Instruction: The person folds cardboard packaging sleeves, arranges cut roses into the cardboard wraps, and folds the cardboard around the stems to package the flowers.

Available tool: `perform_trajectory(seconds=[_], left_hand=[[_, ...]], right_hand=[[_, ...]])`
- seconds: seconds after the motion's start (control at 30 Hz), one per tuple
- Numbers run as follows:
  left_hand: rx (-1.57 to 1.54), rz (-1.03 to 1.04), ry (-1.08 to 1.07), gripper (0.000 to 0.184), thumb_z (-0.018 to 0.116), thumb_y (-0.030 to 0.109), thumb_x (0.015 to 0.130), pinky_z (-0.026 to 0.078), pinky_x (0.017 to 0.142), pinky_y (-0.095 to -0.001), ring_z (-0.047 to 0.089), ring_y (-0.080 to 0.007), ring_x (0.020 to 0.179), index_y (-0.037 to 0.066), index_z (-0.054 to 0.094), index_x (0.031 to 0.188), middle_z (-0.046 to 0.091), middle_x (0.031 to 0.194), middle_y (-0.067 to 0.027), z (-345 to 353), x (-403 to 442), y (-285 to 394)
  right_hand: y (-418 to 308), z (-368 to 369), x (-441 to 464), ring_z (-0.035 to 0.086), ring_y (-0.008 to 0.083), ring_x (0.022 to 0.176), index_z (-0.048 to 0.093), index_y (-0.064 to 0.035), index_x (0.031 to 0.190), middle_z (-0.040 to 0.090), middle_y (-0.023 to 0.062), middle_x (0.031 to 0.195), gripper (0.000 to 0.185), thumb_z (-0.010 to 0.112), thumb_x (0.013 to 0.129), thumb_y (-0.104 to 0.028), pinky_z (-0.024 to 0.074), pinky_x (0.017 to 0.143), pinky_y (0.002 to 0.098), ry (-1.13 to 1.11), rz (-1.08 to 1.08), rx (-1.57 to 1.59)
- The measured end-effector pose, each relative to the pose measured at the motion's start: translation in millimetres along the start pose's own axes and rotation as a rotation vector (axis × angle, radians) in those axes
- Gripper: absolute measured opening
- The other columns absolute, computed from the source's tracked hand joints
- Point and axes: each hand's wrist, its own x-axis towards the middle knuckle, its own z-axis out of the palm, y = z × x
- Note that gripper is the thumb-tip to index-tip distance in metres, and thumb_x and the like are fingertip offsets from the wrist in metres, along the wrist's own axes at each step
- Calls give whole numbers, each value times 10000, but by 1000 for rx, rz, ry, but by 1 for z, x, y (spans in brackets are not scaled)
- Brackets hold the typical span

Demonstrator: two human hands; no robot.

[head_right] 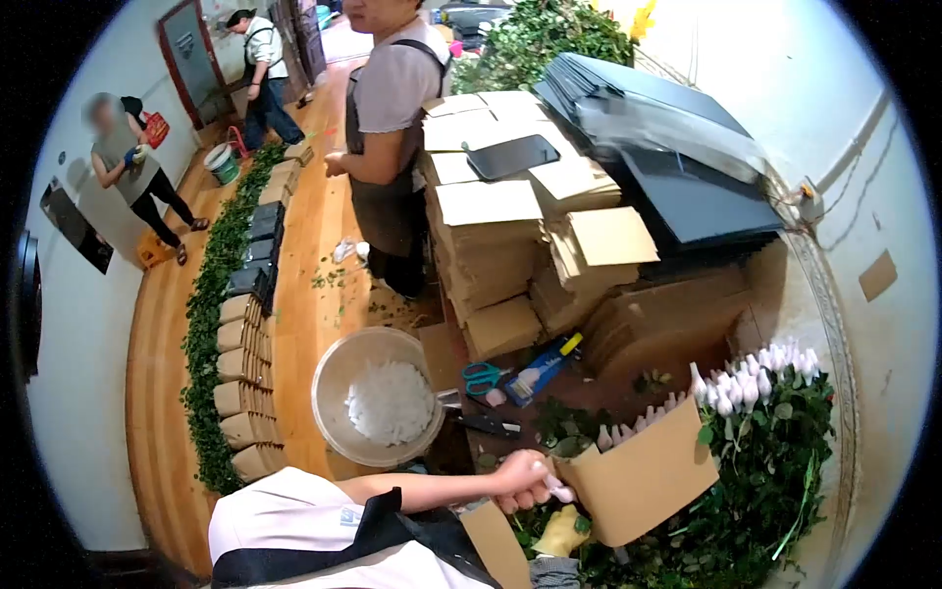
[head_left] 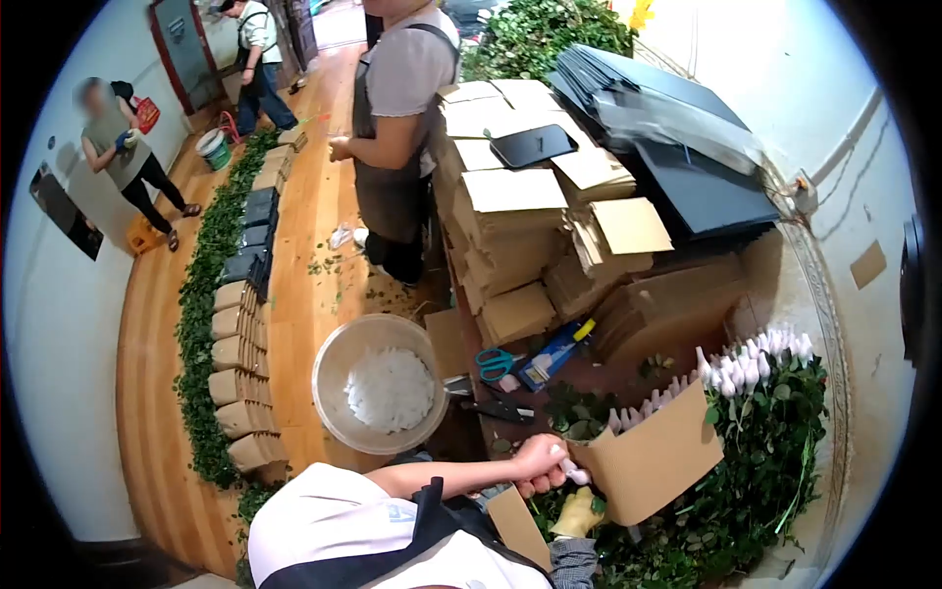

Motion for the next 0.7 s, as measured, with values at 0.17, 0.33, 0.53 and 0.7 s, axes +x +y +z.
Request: perform_trajectory(seconds=[0.17, 0.33, 0.53, 0.7], left_hand=[[288, 151, -44, 382, 496, 366, 968, 513, 488, -440, 637, -286, 529, 27, 639, 865, 676, 698, -148, -29, 11, 18], [455, -130, -292, 481, 560, 479, 911, 546, 594, -453, 679, -325, 626, 54, 731, 763, 699, 749, -162, -19, 32, 14], [524, 107, -193, 314, 585, 323, 848, 570, 673, -434, 710, -306, 703, 45, 728, 814, 716, 763, -143, -18, 11, 25], [479, 405, 167, 190, 584, 205, 848, 526, 748, -408, 645, -367, 841, 47, 679, 890, 656, 880, -145, -49, 18, 37]], right_hand=[[-14, -55, -9, 666, 379, 788, 688, -49, 807, 693, 196, 811, 195, 713, 702, -211, 512, 739, 503, -50, -83, 68], [-4, -40, -17, 638, 395, 700, 661, -38, 757, 664, 192, 726, 163, 691, 713, -192, 504, 669, 503, 228, -242, 56], [2, -20, -13, 638, 364, 685, 652, -32, 738, 656, 184, 729, 156, 692, 697, -178, 499, 635, 495, 325, -296, 102], [5, -10, -4, 659, 388, 713, 682, -20, 768, 673, 226, 745, 180, 684, 691, -183, 517, 700, 507, 166, -157, 56]])
